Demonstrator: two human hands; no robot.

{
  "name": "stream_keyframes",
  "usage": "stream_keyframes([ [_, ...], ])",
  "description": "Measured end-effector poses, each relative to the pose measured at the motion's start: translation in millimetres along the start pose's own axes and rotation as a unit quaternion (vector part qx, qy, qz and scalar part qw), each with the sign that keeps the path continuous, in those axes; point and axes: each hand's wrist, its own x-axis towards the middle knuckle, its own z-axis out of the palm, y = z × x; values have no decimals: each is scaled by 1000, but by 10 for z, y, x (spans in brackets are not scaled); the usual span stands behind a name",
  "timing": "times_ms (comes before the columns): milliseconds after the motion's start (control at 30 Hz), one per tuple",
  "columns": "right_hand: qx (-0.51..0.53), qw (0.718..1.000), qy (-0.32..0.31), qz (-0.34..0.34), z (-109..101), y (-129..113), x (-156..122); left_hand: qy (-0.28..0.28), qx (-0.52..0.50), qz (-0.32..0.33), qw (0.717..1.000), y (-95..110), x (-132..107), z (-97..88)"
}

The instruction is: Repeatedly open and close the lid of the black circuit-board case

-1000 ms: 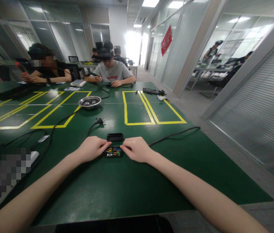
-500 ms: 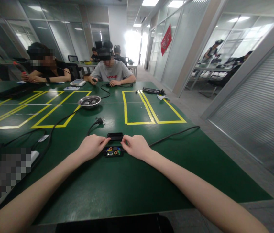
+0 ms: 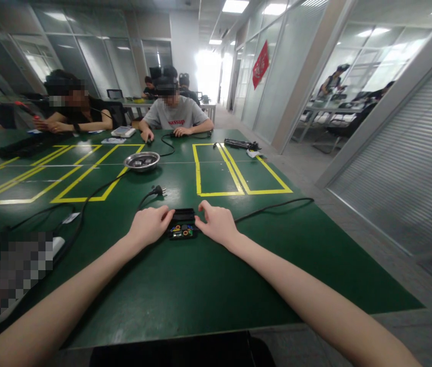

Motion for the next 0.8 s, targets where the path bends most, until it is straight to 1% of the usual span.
stream_keyframes([
  [100, 51, 998, 19, -38, 46, 67, 2, 1, -45, 2, 999, -45, -3, 7],
  [167, 79, 994, 13, -68, 71, 101, 14, -5, -81, 7, 997, -66, -2, 16],
  [233, 122, 989, 3, -78, 86, 120, 27, -8, -121, 8, 993, -76, -1, 36],
  [333, 222, 973, -14, -57, 86, 124, 32, 15, -191, 17, 981, -89, -4, 87],
  [467, 347, 937, -29, -17, 67, 120, 20, 58, -291, 62, 953, -133, -10, 143],
  [567, 396, 917, -49, -6, 47, 117, 9, 53, -365, 81, 926, -168, -5, 140],
  [633, 426, 903, -60, -9, 38, 109, -1, 31, -380, 83, 921, -178, 0, 123],
  [700, 449, 892, -56, -15, 36, 99, -11, 18, -359, 80, 930, -174, 3, 105],
  [800, 464, 884, -58, -13, 45, 92, -23, 20, -330, 60, 942, -154, -4, 82],
])
